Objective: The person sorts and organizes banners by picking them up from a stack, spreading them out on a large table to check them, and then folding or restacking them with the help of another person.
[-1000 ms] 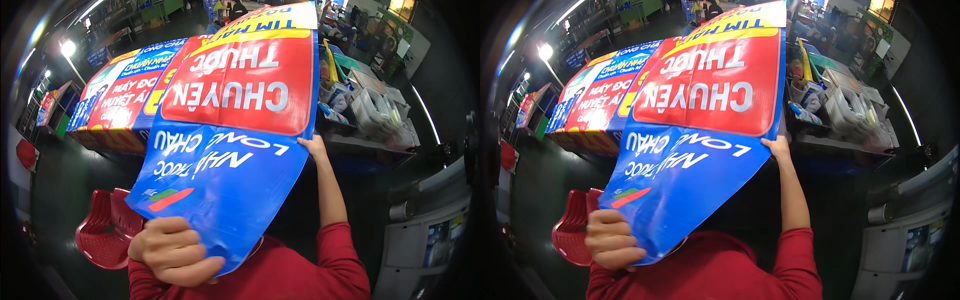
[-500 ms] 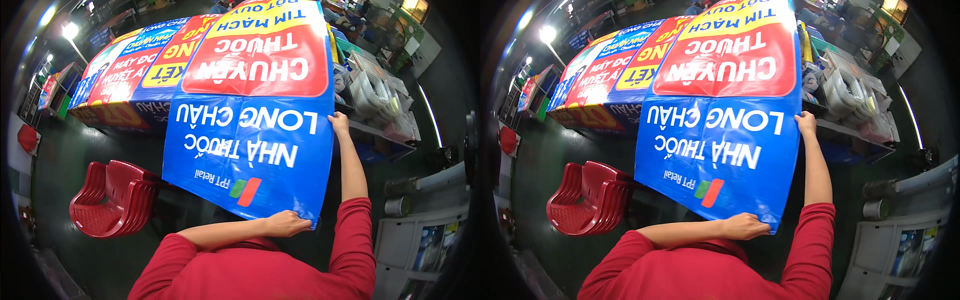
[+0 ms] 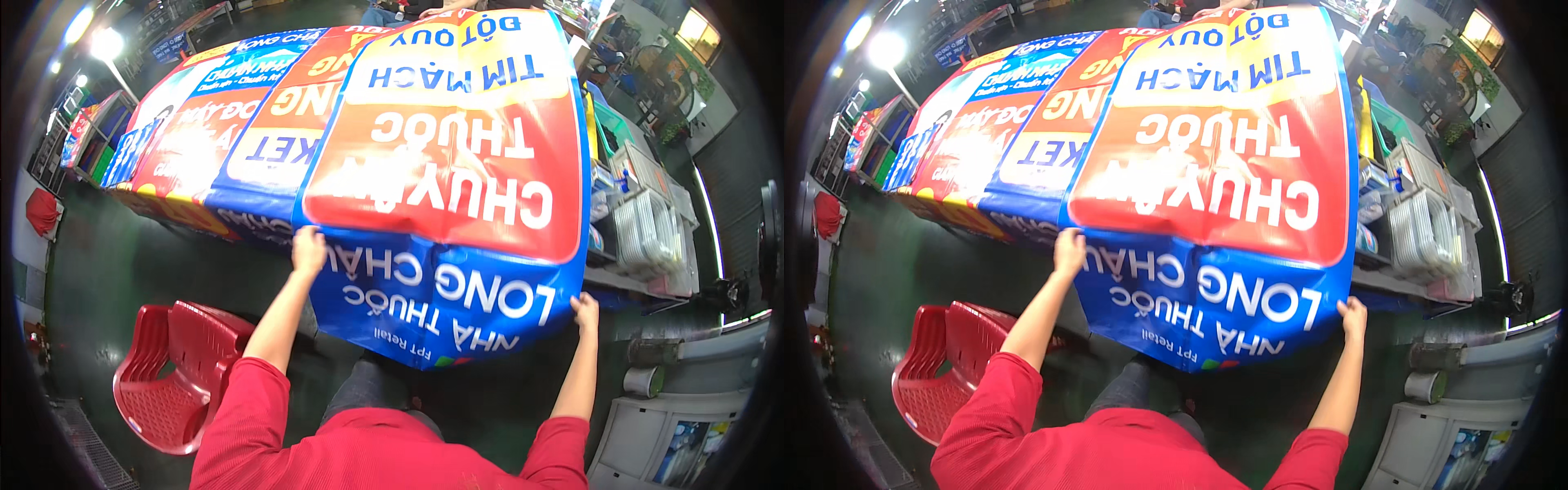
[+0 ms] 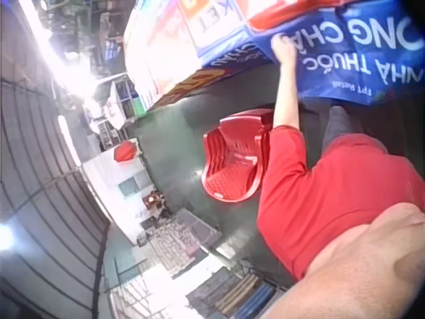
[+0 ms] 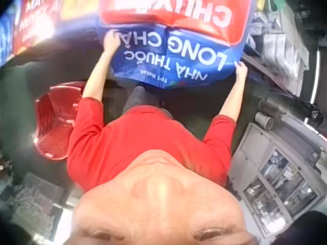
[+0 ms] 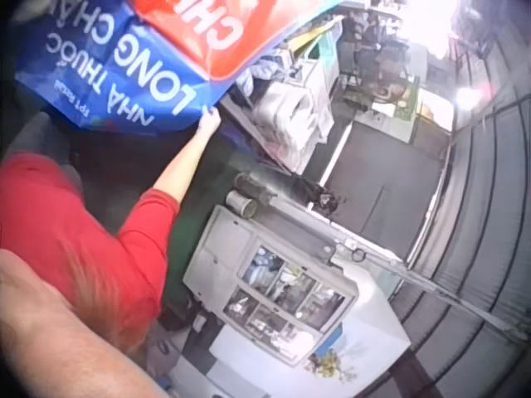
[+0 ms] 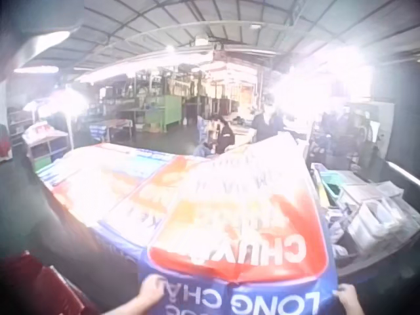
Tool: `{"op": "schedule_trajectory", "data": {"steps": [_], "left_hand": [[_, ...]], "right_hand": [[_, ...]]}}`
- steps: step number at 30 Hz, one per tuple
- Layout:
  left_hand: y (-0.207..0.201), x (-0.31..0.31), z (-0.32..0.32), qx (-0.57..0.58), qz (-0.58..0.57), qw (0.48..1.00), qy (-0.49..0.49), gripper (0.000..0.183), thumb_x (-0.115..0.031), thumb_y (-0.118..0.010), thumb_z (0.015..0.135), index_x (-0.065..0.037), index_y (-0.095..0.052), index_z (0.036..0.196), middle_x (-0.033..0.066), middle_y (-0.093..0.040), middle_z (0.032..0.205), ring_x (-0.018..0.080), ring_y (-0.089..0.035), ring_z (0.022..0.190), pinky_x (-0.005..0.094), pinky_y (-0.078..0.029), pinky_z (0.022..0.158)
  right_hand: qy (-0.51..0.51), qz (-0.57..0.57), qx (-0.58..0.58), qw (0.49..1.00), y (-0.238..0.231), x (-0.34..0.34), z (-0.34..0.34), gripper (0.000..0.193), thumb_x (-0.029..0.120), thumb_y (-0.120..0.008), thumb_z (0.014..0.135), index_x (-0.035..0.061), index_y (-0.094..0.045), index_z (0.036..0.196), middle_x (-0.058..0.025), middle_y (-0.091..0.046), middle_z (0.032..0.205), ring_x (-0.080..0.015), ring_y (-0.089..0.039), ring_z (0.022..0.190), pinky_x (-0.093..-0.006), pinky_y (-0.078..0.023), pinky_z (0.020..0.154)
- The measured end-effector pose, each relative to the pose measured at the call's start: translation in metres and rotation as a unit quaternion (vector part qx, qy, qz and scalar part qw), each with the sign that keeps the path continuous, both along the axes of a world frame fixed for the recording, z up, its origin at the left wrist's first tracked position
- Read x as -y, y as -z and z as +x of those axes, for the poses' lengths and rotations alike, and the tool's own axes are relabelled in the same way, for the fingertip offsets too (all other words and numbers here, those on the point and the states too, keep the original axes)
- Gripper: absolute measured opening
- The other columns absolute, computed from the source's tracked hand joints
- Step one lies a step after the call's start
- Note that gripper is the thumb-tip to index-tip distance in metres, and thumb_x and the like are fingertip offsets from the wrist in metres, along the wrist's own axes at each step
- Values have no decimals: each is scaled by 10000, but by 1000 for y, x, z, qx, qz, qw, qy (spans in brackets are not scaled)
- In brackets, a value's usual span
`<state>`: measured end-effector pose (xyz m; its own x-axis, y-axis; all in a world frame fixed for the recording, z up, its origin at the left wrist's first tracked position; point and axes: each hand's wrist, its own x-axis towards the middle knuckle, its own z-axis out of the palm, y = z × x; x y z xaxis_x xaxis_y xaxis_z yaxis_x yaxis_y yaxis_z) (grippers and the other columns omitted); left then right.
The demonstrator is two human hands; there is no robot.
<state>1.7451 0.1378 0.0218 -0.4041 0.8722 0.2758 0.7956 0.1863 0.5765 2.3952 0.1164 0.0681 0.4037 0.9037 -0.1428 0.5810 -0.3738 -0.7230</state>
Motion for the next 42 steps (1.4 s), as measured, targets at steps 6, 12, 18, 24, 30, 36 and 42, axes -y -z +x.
{"op": "schedule_trajectory", "data": {"steps": [6,12,18,24,30,36,42], "left_hand": [[47,-81,-106,-41,-151,973,-170,494,-340,-589,770,-25,-474,1133,213,-501,1096,367,-467,1040,432,-378,895],[80,-91,-172,263,-201,935,-127,410,-321,-665,721,54,-612,879,149,-632,852,215,-581,672,311,-453,630],[30,-100,-151,445,-98,889,-43,131,-251,-578,819,-124,-586,849,-61,-550,741,48,-457,651,208,-324,587],[-53,-142,-133,485,-7,874,1,256,-294,-502,875,-78,-559,1000,-25,-559,816,60,-481,716,211,-359,626],[-42,-174,-153,517,77,849,75,244,-255,-501,883,-50,-553,1006,34,-605,884,115,-585,733,235,-474,643],[-66,-143,-126,481,-179,852,108,419,-309,-580,819,-29,-505,1122,46,-602,983,147,-571,865,296,-459,691],[-2,-148,-152,489,-123,864,19,391,-309,-557,836,-46,-514,1122,24,-592,956,128,-546,828,297,-424,684]], "right_hand": [[104,-132,-84,982,-2,2,-32,99,112,-634,751,28,-592,783,15,-532,654,-74,-453,545,-241,-337,454],[91,-123,-121,981,-8,-4,-59,84,71,-592,790,0,-582,835,-2,-565,740,-76,-504,686,-218,-405,651],[28,2,-88,996,-11,-15,-57,286,237,-567,836,2,-533,678,32,-463,624,-47,-382,619,-235,-330,548],[151,-9,-130,980,-53,-12,-50,342,346,-527,858,32,-630,946,0,-602,847,-86,-512,768,-206,-370,684],[71,136,-113,982,-63,-28,-47,411,351,-500,873,-46,-603,841,-26,-562,696,-95,-474,686,-263,-387,658],[98,107,-77,986,-52,-32,-44,443,385,-496,870,-43,-605,851,-47,-588,718,-105,-495,692,-267,-400,667],[158,83,-16,984,-27,-65,-44,428,392,-524,843,-18,-621,920,-138,-631,764,-162,-568,727,-319,-424,691]]}}
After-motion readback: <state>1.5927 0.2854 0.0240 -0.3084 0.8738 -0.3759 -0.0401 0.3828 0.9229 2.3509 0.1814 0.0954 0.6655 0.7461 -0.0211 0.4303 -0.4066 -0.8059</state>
